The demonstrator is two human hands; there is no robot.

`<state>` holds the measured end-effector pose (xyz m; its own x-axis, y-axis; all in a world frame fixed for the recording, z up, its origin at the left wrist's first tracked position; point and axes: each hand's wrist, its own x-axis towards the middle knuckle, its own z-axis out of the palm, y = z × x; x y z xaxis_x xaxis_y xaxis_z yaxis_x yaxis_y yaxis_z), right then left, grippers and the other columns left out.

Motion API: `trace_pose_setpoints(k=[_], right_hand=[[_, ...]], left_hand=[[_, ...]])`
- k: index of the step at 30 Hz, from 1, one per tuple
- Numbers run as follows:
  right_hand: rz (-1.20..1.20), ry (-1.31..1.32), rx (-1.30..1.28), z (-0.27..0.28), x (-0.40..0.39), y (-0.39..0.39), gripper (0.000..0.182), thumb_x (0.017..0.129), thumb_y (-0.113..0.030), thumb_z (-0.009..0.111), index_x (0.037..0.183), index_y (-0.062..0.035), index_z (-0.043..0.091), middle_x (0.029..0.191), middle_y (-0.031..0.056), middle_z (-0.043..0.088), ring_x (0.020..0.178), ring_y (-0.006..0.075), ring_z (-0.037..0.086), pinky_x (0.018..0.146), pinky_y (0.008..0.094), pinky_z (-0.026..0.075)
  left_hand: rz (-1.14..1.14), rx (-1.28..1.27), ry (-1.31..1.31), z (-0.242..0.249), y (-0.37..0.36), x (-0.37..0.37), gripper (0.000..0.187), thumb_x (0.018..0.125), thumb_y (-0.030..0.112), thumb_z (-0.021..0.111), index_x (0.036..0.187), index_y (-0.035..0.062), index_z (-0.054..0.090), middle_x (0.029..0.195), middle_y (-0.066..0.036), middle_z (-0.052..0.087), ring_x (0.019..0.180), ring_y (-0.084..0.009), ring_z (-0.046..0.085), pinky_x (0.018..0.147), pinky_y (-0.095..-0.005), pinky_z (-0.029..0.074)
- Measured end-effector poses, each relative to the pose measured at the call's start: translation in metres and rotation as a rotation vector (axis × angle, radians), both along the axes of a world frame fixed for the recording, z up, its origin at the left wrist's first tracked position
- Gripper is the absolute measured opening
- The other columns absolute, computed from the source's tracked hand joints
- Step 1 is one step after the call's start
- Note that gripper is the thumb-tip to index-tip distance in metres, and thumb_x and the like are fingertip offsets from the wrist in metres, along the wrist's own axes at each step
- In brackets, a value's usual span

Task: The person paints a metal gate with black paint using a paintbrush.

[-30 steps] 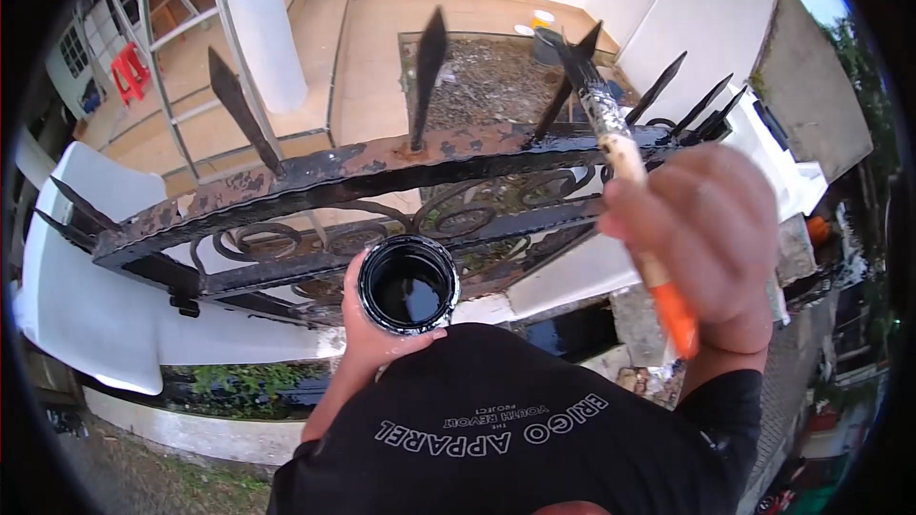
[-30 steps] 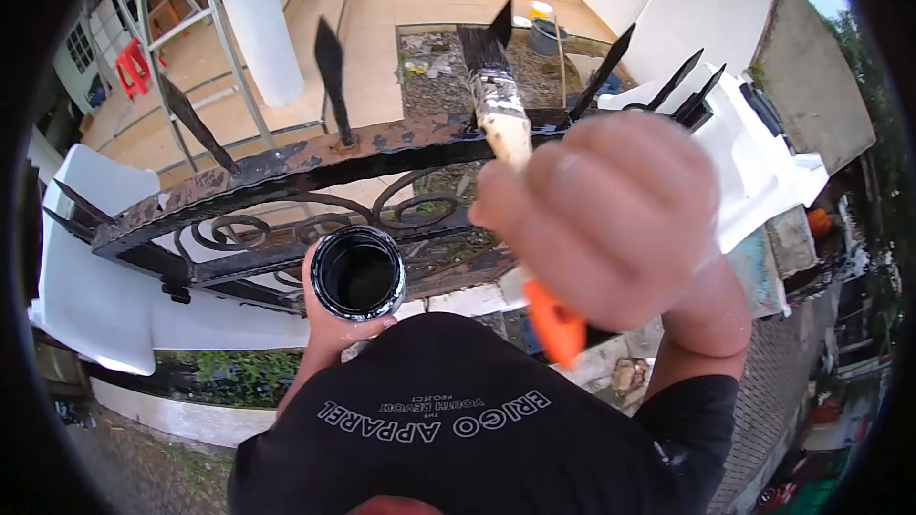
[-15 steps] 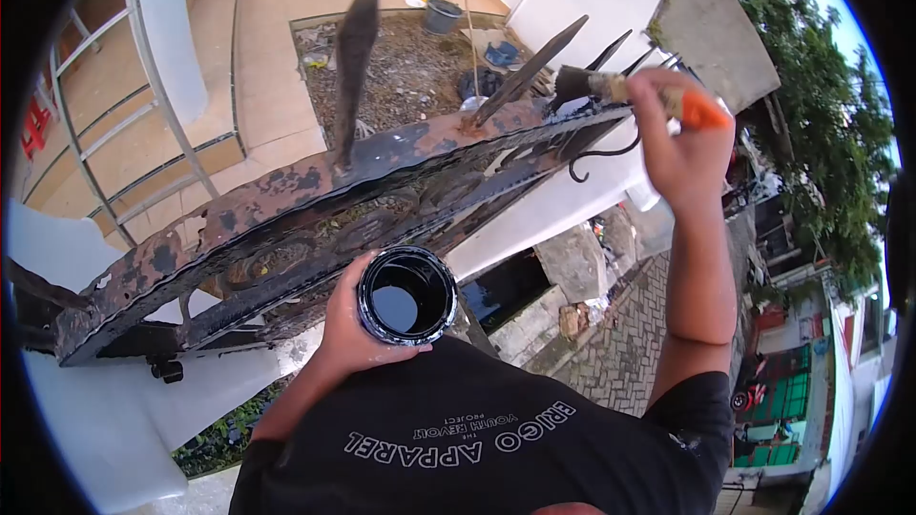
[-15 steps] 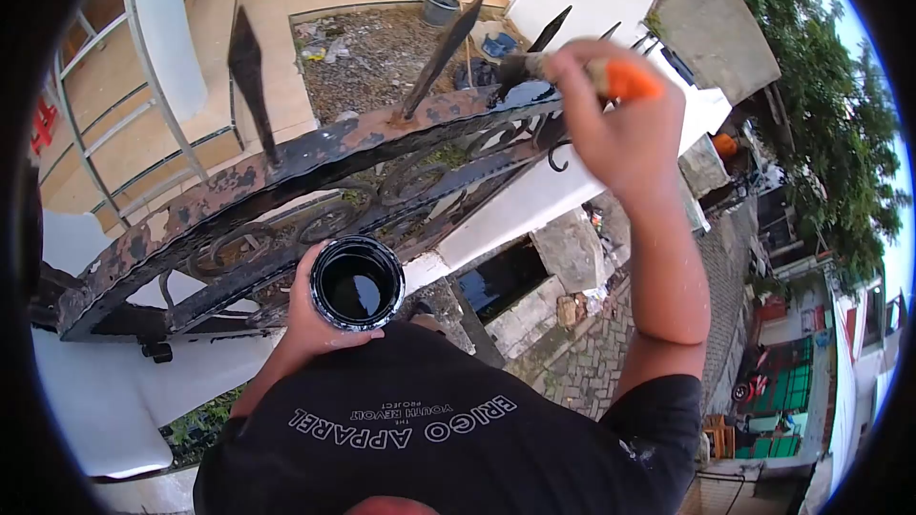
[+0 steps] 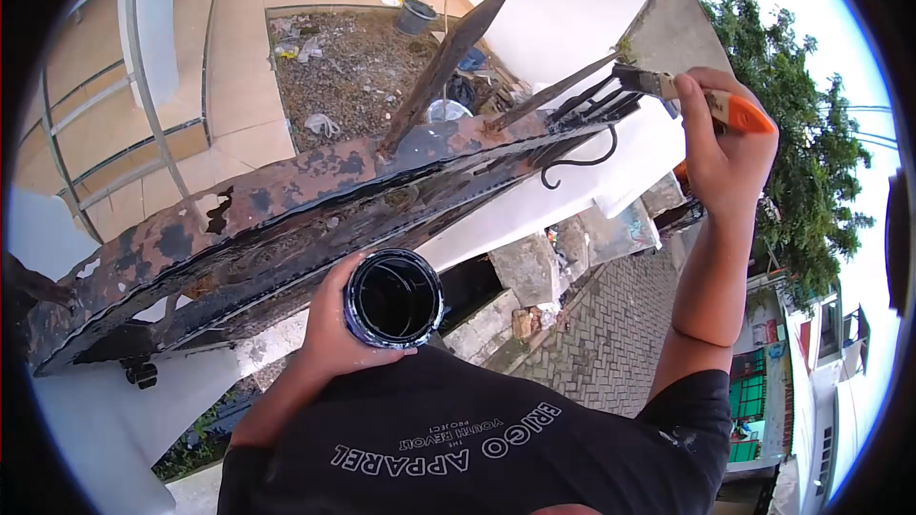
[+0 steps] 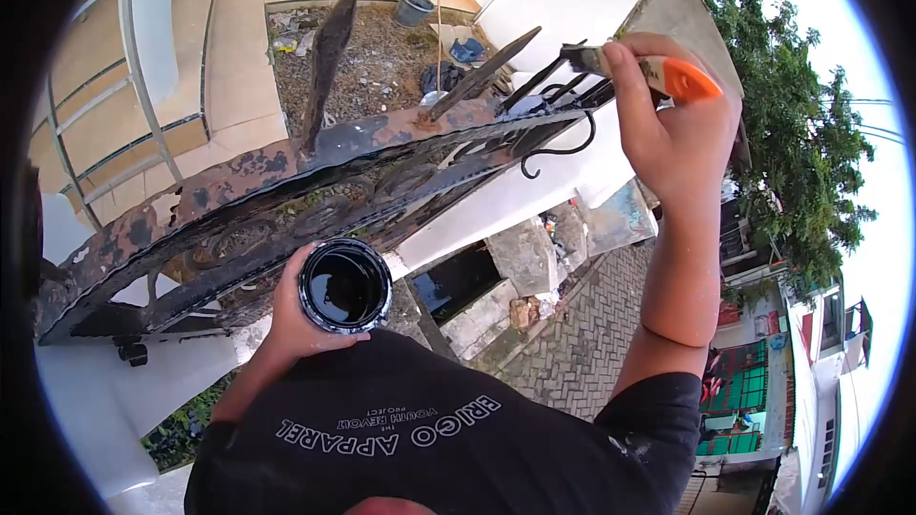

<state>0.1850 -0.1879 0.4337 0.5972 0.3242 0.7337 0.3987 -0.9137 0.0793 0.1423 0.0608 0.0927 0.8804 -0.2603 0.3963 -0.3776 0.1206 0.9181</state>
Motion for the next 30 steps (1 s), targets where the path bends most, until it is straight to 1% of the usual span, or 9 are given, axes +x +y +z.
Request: trace_pose_setpoints(k=[2, 6, 10, 14, 18, 20, 22, 24, 30], right_hand=[[0.153, 0.133, 0.035, -0.017, 0.000, 0.001, 0.008, 0.086, -0.011, 0.070, 0.089, -0.0036, 0.071, 0.078, 0.0052, 0.071, 0.068, 0.0099, 0.066, 0.061, 0.0245, 0.050], [0.052, 0.168, -0.184, -0.046, 0.010, -0.003, 0.009, 0.084, -0.016, 0.074, 0.089, -0.0091, 0.072, 0.075, 0.0062, 0.070, 0.062, 0.0147, 0.065, 0.059, 0.0272, 0.050], [0.096, -0.103, -0.053, -0.008, 0.005, -0.013, 0.003, 0.086, -0.008, 0.071, 0.088, -0.0060, 0.072, 0.078, 0.0067, 0.071, 0.063, 0.0158, 0.066, 0.058, 0.0250, 0.050], [0.105, -0.220, -0.727, -0.005, -0.002, -0.007, 0.012, 0.077, -0.009, 0.074, 0.088, -0.0086, 0.070, 0.072, 0.0027, 0.064, 0.060, 0.0161, 0.060, 0.050, 0.0295, 0.047], [0.251, 0.036, -0.818, -0.080, -0.015, -0.022, 0.011, 0.073, -0.011, 0.073, 0.081, -0.0110, 0.067, 0.068, 0.0010, 0.059, 0.058, 0.0158, 0.058, 0.047, 0.0324, 0.046], [0.283, 0.026, -0.632, -0.078, -0.027, -0.026, 0.010, 0.073, -0.009, 0.073, 0.080, -0.0101, 0.066, 0.068, 0.0013, 0.060, 0.056, 0.0163, 0.058, 0.048, 0.0317, 0.047], [0.283, -0.128, -0.358, -0.070, -0.034, -0.046, 0.007, 0.075, -0.004, 0.072, 0.078, -0.0060, 0.066, 0.067, 0.0042, 0.062, 0.054, 0.0182, 0.060, 0.050, 0.0298, 0.049], [0.022, -0.188, -0.188, -0.052, -0.036, -0.067, 0.004, 0.078, -0.003, 0.071, 0.078, -0.0043, 0.067, 0.071, 0.0070, 0.065, 0.057, 0.0193, 0.062, 0.051, 0.0298, 0.049], [0.027, 0.045, -0.278, -0.076, 0.023, -0.075, 0.007, 0.080, -0.004, 0.072, 0.083, -0.0058, 0.067, 0.073, 0.0091, 0.066, 0.062, 0.0245, 0.064, 0.056, 0.0321, 0.050]], left_hand=[[0.044, 0.036, -0.007, -0.001, 0.001, -0.001, 0.114, 0.045, 0.034, 0.096, 0.137, 0.0003, 0.037, 0.129, -0.019, 0.055, 0.120, -0.0318, 0.055, 0.105, -0.0415, 0.041], [-0.014, 0.061, 0.024, 0.001, 0.001, -0.003, 0.121, 0.044, 0.026, 0.097, 0.141, 0.0009, 0.029, 0.132, -0.017, 0.051, 0.124, -0.0265, 0.052, 0.108, -0.0407, 0.038], [-0.020, 0.031, 0.070, 0.003, -0.002, -0.005, 0.115, 0.046, 0.032, 0.096, 0.138, 0.0006, 0.035, 0.130, -0.017, 0.053, 0.122, -0.0304, 0.053, 0.106, -0.0411, 0.040], [-0.030, 0.018, 0.064, -0.003, -0.005, -0.003, 0.118, 0.046, 0.028, 0.097, 0.140, 0.0008, 0.032, 0.130, -0.017, 0.052, 0.123, -0.0286, 0.053, 0.107, -0.0409, 0.039], [-0.040, 0.039, 0.048, -0.004, -0.003, -0.003, 0.120, 0.045, 0.023, 0.097, 0.141, 0.0013, 0.029, 0.131, -0.017, 0.052, 0.125, -0.0270, 0.052, 0.108, -0.0411, 0.038], [-0.038, 0.010, 0.076, -0.009, -0.003, -0.002, 0.117, 0.045, 0.030, 0.097, 0.139, 0.0000, 0.033, 0.130, -0.018, 0.052, 0.123, -0.0296, 0.053, 0.107, -0.0408, 0.039], [-0.004, 0.075, 0.028, -0.012, -0.003, -0.003, 0.123, 0.045, 0.022, 0.097, 0.142, 0.0012, 0.026, 0.132, -0.016, 0.052, 0.125, -0.0268, 0.051, 0.108, -0.0414, 0.038], [-0.028, 0.030, 0.065, -0.011, -0.006, -0.001, 0.124, 0.045, 0.021, 0.098, 0.143, 0.0013, 0.024, 0.132, -0.016, 0.051, 0.125, -0.0268, 0.051, 0.108, -0.0416, 0.038], [0.035, -0.066, 0.065, -0.015, -0.021, 0.002, 0.120, 0.045, 0.026, 0.098, 0.141, 0.0005, 0.030, 0.130, -0.018, 0.052, 0.122, -0.0270, 0.054, 0.106, -0.0403, 0.040]])
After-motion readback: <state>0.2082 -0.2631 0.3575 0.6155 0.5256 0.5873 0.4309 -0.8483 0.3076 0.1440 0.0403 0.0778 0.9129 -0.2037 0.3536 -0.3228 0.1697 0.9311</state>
